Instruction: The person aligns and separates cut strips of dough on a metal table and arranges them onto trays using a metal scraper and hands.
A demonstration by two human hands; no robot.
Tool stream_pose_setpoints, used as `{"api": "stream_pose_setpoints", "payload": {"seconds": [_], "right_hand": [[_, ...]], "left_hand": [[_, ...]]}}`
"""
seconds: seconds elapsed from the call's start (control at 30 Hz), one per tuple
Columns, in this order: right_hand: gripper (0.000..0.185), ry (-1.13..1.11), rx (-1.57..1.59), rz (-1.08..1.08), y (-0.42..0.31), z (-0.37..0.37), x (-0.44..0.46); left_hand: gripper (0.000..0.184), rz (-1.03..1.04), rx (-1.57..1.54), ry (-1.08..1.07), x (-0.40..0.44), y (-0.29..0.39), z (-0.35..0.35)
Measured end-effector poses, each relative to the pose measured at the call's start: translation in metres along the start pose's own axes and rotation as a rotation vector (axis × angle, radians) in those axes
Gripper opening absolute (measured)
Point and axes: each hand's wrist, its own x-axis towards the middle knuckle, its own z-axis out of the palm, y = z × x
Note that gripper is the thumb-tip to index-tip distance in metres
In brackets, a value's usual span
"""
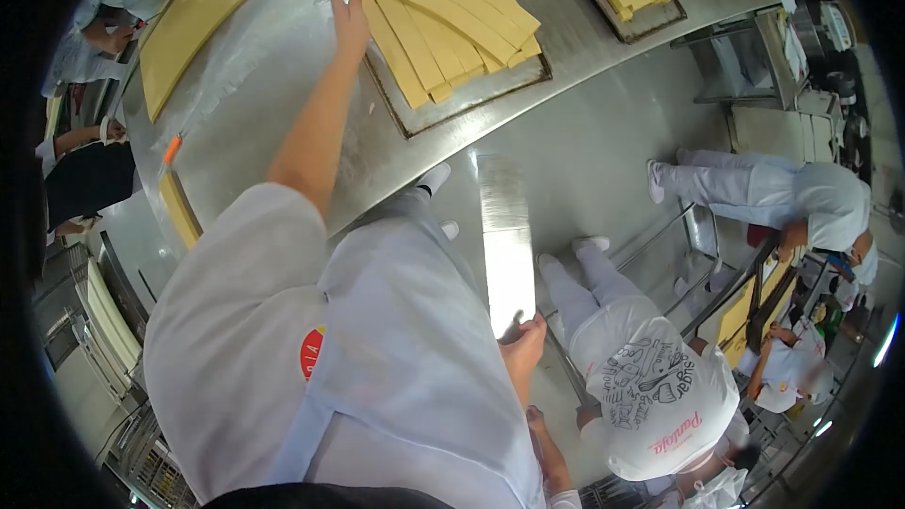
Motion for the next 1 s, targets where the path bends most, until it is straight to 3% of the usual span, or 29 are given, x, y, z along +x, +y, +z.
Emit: {"api": "stream_pose_setpoints", "payload": {"seconds": [0.1, 0.17, 0.27, 0.37, 0.4, 0.47, 0.53, 0.6, 0.77, 0.87, 0.93, 0.97, 1.0], "right_hand": [[0.080, 0.067, -0.077, -0.092, -0.033, -0.003, 0.018], [0.080, 0.048, -0.088, -0.174, -0.033, -0.005, 0.034], [0.080, 0.045, 0.020, -0.185, -0.044, -0.003, 0.045], [0.079, 0.113, 0.094, -0.224, -0.051, -0.001, 0.058], [0.079, 0.120, 0.111, -0.271, -0.046, 0.002, 0.060], [0.078, 0.001, 0.265, -0.167, -0.031, 0.008, 0.072], [0.075, 0.098, 0.322, -0.351, -0.024, 0.016, 0.078], [0.075, 0.064, 0.389, -0.319, -0.016, 0.020, 0.085], [0.076, 0.010, 0.408, -0.351, -0.001, 0.030, 0.091], [0.077, 0.033, 0.461, -0.371, 0.009, 0.037, 0.091], [0.078, 0.040, 0.551, -0.387, 0.020, 0.041, 0.081], [0.077, 0.068, 0.436, -0.430, 0.012, 0.027, 0.070], [0.078, 0.100, 0.409, -0.502, 0.009, 0.016, 0.059]], "left_hand": [[0.076, -0.197, -0.211, 0.107, 0.021, -0.042, 0.039], [0.073, -0.193, -0.277, 0.124, 0.012, -0.051, 0.030], [0.068, 0.020, -0.295, 0.098, -0.014, -0.045, -0.038], [0.065, 0.229, -0.212, 0.063, -0.062, -0.050, -0.156], [0.064, 0.189, -0.030, 0.048, -0.094, -0.044, -0.216], [0.056, 0.033, 0.466, -0.042, -0.143, -0.026, -0.307], [0.054, 0.107, 0.823, -0.146, -0.195, -0.018, -0.375], [0.055, 0.074, 1.051, -0.174, -0.253, -0.009, -0.437], [0.061, -0.112, 1.038, -0.020, -0.322, 0.012, -0.426], [0.060, -0.217, 0.892, -0.086, -0.296, 0.031, -0.387], [0.054, -0.247, 0.716, -0.102, -0.266, 0.008, -0.374], [0.050, -0.267, 0.624, -0.122, -0.251, -0.002, -0.352], [0.047, -0.162, 0.627, -0.164, -0.246, 0.010, -0.314]]}}
